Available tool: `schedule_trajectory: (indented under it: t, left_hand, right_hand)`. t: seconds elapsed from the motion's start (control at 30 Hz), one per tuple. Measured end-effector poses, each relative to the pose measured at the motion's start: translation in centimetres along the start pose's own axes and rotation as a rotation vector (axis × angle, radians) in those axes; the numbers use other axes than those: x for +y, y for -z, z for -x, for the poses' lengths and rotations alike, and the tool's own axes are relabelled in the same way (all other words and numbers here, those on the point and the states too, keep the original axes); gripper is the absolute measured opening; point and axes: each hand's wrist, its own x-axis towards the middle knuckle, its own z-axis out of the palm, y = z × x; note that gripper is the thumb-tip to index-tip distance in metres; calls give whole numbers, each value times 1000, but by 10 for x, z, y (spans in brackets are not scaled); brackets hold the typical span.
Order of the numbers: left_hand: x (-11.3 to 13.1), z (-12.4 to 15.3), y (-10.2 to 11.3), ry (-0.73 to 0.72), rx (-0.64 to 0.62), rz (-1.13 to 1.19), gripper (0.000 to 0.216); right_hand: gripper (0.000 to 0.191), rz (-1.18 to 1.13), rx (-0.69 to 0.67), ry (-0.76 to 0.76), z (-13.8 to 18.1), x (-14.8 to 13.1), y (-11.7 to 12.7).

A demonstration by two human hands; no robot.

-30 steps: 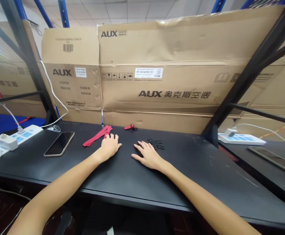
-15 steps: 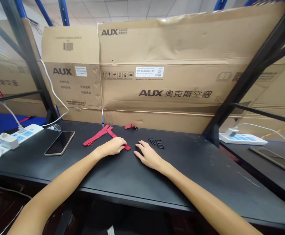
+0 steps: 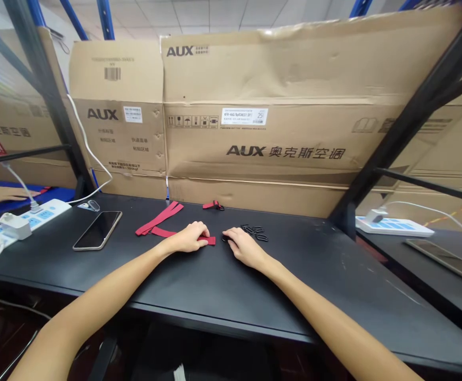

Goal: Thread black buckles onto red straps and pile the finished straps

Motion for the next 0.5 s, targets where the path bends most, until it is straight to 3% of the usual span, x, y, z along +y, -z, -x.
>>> schedule_trajectory:
  t: [0.27, 0.4, 0.5]
  left_hand:
    - [6, 0, -1, 63, -22, 110, 16]
    - [12, 0, -2, 49, 9, 80, 21]
    - [16, 0, -3, 57, 18, 137, 27]
  right_hand:
    - [23, -112, 44, -102, -2, -4, 4]
    - [11, -283, 129, -222, -3, -6, 0]
    - [18, -486, 155, -305, -4, -10, -4]
